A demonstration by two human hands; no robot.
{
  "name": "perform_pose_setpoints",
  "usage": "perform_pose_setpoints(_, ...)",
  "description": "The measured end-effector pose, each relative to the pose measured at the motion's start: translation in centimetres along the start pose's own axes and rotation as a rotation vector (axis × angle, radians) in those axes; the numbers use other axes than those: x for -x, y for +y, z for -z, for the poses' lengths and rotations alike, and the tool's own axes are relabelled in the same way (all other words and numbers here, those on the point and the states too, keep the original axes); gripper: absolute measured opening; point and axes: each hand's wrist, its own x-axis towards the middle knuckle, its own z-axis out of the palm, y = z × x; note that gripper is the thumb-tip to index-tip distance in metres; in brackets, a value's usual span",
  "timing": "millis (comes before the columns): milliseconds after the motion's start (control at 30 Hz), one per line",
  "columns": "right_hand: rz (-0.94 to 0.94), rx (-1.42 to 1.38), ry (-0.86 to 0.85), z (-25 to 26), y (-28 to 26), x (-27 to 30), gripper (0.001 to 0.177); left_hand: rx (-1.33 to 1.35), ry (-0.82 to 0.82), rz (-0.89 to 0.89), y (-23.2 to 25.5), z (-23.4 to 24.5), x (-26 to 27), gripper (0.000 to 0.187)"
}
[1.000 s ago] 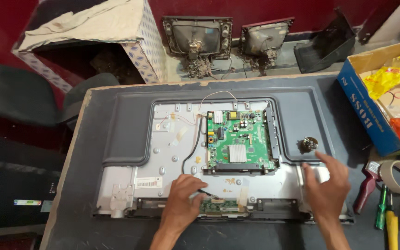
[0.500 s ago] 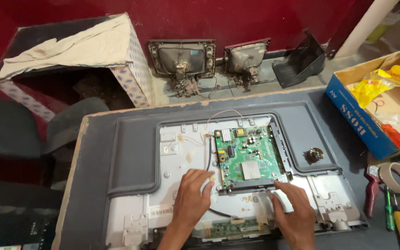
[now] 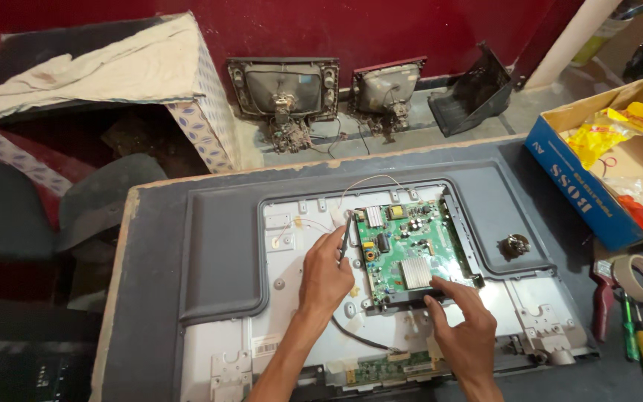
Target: The person works on a disassembled television, connecting wires to a circuit board and handling a small cylindrical component. They use a screwdriver to manipulate parts on the board and adjust connections.
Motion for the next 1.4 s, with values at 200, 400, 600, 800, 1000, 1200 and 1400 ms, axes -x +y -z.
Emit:
perform_pose_setpoints(200, -0.1, 0.016, -0.037, 1.5, 1.4, -2.0, 0.035, 0.122, -0.132, -0.169, 1.4, -0.3, 0.8, 0.052)
perform_pose_setpoints(400, -0.153, -0.038, -0.137, 1.5, 3.3, -5.8, 0.041, 0.037, -0.281, -0.299, 1.9, -2.7, -0.1, 0.058)
perform_pose_setpoints(600, -0.116, -0.084, -0.317, 1.0, 3.8, -8.6, 0.043, -0.059, -0.366, -0.318, 2.4, -4.8, -1.2, 0.059)
perform_pose_setpoints(800, -0.184, 0.092, -0.419, 0.8, 4.2, -10.3, 0.033, -0.066, -0.301, -0.409, 2.0, -6.3, -1.6, 0.048)
perform_pose_setpoints(1000, -0.144, 0.022, -0.53, 1.3, 4.5, -11.5, 0.033, -0.115, -0.283, -0.431, 2.5, -6.4, -1.8, 0.058)
perform_pose_setpoints(1200, -0.164, 0.12, -0.573, 1.4, 4.4, -12.3, 0.03, -0.085, -0.222, -0.412, 2.8, -6.6, -1.6, 0.057)
perform_pose_setpoints(1400, -0.129, 0.098, -0.619, 1.6, 4.5, -12.7, 0.033, -0.067, -0.168, -0.416, 2.4, -7.2, -1.4, 0.053)
